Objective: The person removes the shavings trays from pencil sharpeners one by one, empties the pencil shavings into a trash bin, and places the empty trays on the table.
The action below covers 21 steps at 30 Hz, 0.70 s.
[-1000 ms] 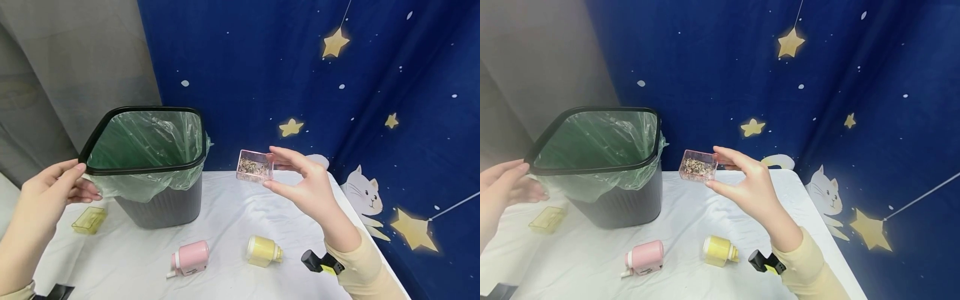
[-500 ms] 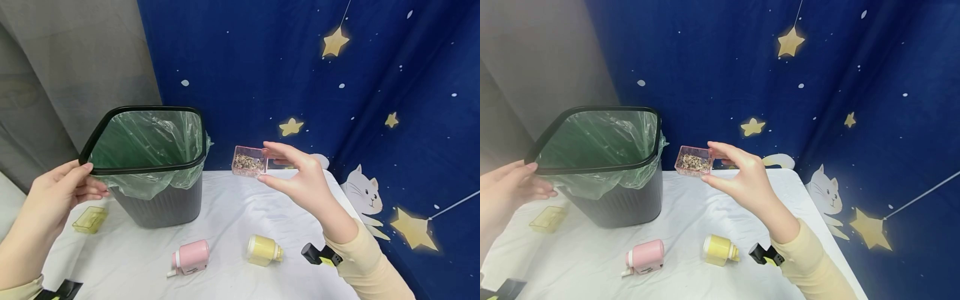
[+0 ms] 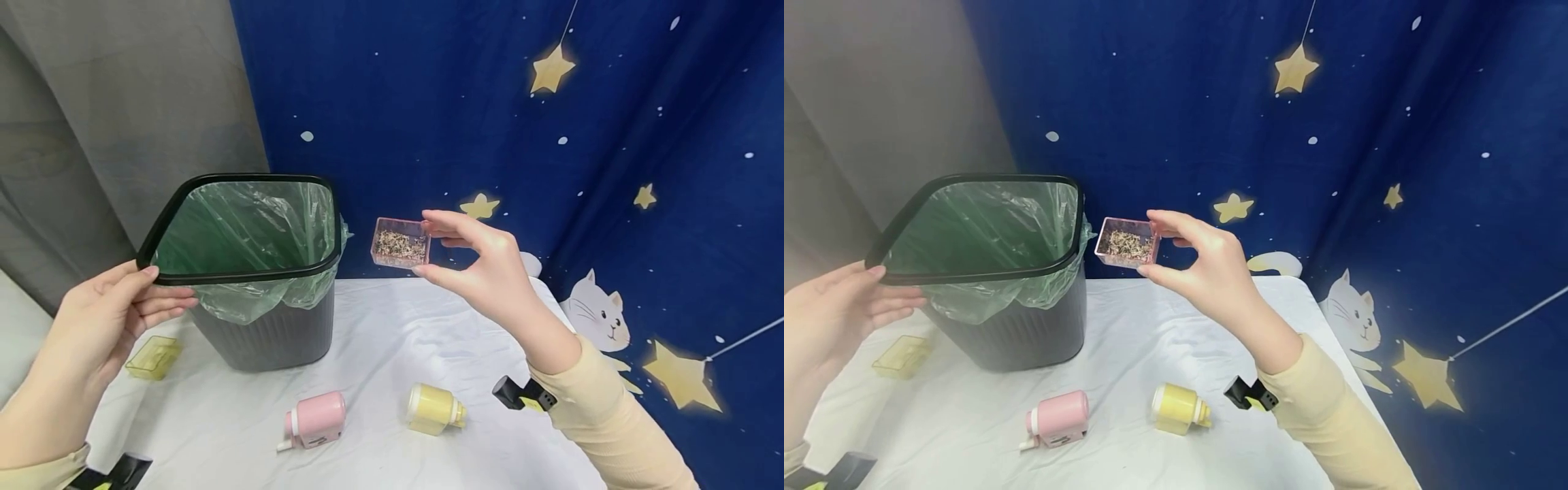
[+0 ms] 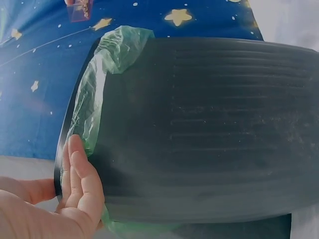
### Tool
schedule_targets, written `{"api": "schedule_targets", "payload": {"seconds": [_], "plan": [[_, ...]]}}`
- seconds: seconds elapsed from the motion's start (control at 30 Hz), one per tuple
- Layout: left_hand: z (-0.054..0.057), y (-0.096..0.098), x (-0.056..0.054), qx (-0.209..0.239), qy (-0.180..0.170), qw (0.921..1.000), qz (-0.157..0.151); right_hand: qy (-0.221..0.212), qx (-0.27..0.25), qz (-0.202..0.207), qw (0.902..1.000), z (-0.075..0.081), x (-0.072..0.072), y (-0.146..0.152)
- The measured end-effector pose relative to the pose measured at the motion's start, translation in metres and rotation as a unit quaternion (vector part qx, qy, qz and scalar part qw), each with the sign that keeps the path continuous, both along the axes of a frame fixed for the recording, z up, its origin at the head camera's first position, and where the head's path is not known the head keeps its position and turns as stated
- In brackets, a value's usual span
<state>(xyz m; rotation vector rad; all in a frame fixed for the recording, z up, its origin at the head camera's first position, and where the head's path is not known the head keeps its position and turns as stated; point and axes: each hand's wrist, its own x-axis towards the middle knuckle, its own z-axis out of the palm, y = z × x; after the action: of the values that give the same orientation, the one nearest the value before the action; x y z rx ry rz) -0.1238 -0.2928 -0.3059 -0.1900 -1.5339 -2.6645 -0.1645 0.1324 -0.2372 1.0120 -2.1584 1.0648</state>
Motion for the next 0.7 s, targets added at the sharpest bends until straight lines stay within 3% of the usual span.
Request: {"api": "schedule_targets", "payload": {"seconds": [0.43,0.7], "plan": [[-0.002,0.001,-0.002,0.031,0.021,0.9992,-0.018,0.021,0.002,-0.013,0.9997,0.014,-0.015,-0.010],[-0.003,-0.002,-0.003,0.043,0.016,0.9986,-0.027,0.048,0.015,-0.031,0.9982,0.021,-0.025,-0.019]]}}
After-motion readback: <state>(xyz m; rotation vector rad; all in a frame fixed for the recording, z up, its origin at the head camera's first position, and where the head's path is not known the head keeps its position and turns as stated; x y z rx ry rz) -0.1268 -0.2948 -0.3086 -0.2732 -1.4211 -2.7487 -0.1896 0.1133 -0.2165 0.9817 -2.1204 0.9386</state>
